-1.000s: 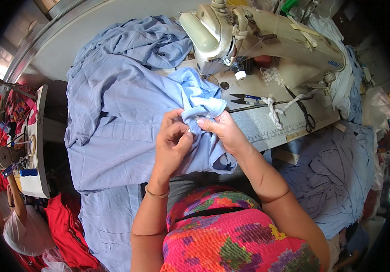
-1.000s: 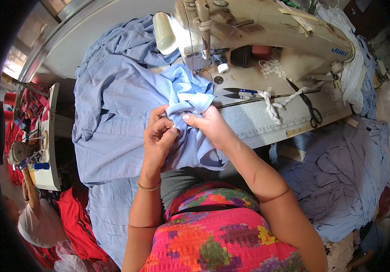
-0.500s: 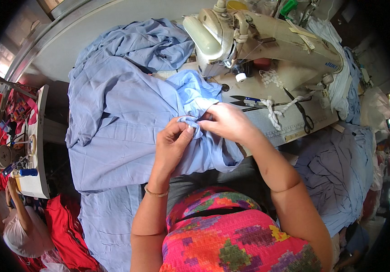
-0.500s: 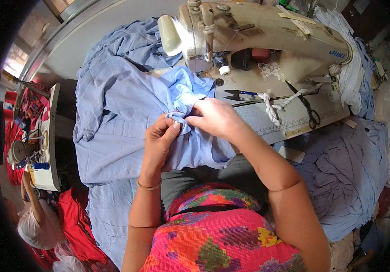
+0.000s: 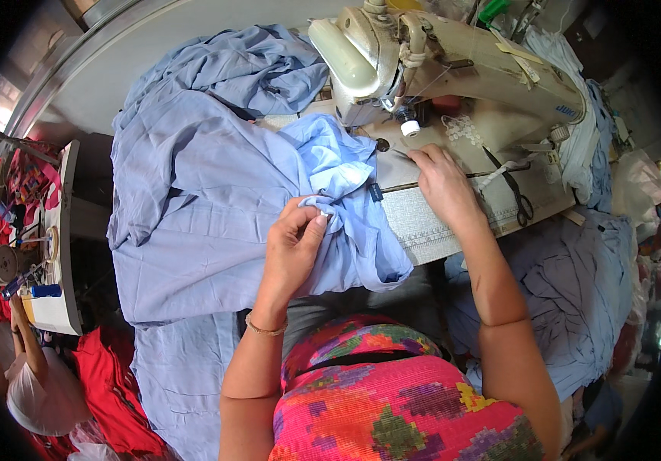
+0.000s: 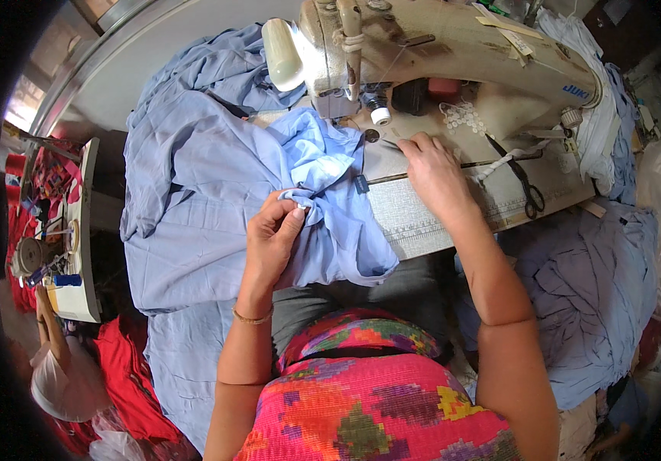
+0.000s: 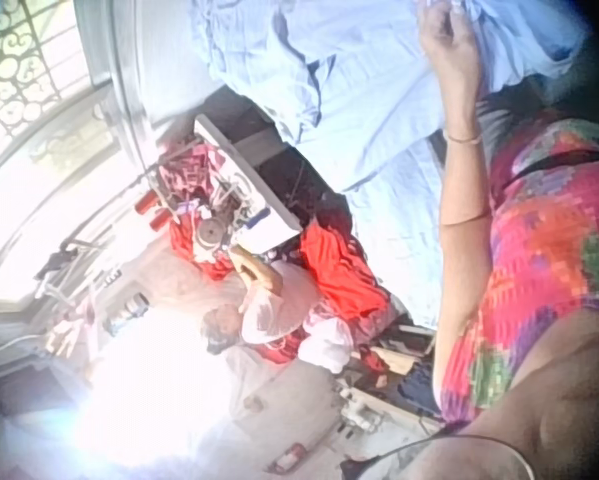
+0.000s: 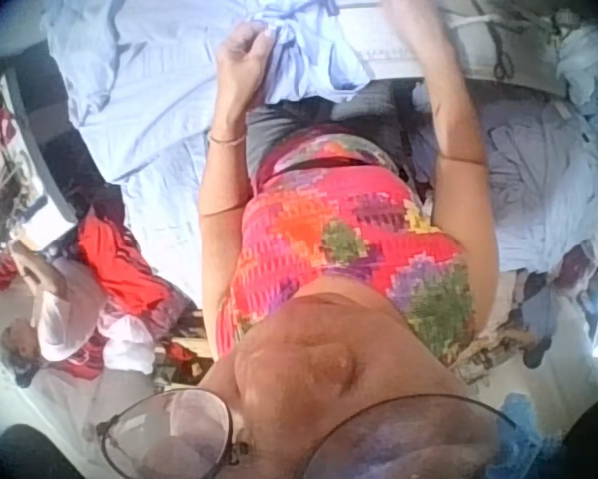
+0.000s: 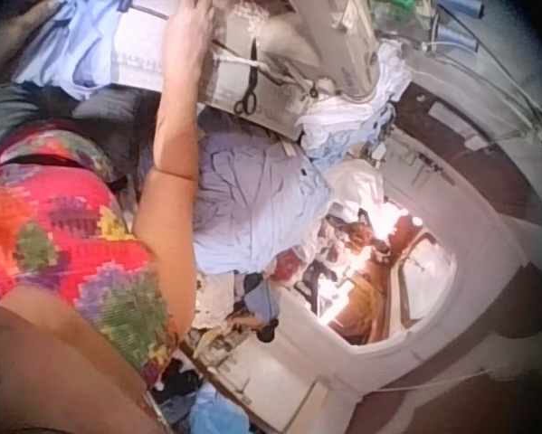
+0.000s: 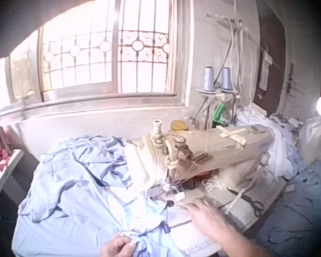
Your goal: The person uses thread nippers to trim loose threads from the seams, collar, and button placket of a blue shirt, turning the shirt over to access different areas.
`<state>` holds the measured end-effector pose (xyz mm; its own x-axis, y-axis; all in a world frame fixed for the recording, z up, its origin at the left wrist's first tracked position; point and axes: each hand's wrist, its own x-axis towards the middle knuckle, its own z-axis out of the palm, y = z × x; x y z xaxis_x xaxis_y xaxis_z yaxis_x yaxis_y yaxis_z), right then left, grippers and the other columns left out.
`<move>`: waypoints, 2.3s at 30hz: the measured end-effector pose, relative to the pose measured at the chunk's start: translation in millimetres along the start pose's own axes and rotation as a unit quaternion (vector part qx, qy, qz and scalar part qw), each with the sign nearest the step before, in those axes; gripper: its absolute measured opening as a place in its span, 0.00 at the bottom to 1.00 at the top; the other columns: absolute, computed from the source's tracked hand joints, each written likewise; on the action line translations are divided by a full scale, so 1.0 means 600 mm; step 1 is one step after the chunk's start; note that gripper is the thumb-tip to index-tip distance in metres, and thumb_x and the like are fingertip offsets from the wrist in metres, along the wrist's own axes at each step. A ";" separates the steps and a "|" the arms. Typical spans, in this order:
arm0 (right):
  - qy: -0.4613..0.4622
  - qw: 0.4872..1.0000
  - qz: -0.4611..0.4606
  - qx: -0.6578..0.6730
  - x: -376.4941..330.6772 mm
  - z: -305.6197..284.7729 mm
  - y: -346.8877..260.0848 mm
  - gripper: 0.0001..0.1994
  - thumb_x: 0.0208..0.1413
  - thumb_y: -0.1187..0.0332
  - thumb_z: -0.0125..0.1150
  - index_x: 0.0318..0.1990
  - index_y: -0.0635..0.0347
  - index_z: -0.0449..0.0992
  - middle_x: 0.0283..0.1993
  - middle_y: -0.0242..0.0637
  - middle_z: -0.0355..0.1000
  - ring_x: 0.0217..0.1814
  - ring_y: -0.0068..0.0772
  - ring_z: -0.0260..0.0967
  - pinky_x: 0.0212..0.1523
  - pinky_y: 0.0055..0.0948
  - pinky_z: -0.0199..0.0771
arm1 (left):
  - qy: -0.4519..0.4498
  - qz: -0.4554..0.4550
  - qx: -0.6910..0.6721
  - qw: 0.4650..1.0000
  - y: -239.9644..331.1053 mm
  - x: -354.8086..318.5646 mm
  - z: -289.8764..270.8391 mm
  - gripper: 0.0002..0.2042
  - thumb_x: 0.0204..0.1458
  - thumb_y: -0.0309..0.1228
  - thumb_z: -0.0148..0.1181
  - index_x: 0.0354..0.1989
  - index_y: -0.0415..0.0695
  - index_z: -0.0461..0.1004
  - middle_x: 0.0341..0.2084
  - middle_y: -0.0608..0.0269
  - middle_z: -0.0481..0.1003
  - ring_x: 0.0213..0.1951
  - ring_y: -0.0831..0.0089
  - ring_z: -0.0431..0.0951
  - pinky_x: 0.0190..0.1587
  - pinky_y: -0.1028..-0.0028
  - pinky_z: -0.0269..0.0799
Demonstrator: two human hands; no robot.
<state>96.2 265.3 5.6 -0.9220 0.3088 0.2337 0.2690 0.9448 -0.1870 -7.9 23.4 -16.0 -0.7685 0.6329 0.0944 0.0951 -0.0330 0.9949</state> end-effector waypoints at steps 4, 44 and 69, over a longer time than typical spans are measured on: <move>0.029 0.998 -0.028 0.053 -0.006 -0.009 0.013 0.16 0.52 0.72 0.51 0.49 0.62 0.69 0.43 0.46 0.69 0.46 0.48 0.67 0.45 0.38 0.68 | 0.000 0.028 0.024 0.999 -0.004 0.002 0.000 0.06 0.53 0.23 0.55 0.30 0.31 0.71 0.35 0.61 0.69 0.32 0.78 0.66 0.35 0.80 0.62; 0.055 0.982 -0.087 0.158 -0.041 0.015 -0.166 0.11 0.51 0.68 0.59 0.42 0.58 0.72 0.30 0.39 0.72 0.28 0.43 0.70 0.29 0.36 0.69 | 0.014 0.013 0.046 0.999 0.003 0.002 0.005 0.04 0.53 0.21 0.53 0.32 0.31 0.70 0.29 0.62 0.67 0.27 0.79 0.63 0.31 0.80 0.61; 0.048 0.993 -0.105 0.033 -0.046 0.046 -0.188 0.13 0.50 0.70 0.51 0.45 0.58 0.68 0.26 0.36 0.68 0.25 0.39 0.69 0.29 0.33 0.70 | 0.119 0.147 0.211 0.959 -0.002 0.001 0.030 0.02 0.45 0.17 0.54 0.24 0.32 0.70 0.23 0.57 0.68 0.19 0.70 0.65 0.22 0.74 0.61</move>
<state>83.7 147.3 -5.9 -0.9243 0.1174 0.3632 0.0514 0.9812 -0.1862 2.9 37.5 -17.9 -0.7873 0.4484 0.4232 0.5384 0.1655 0.8263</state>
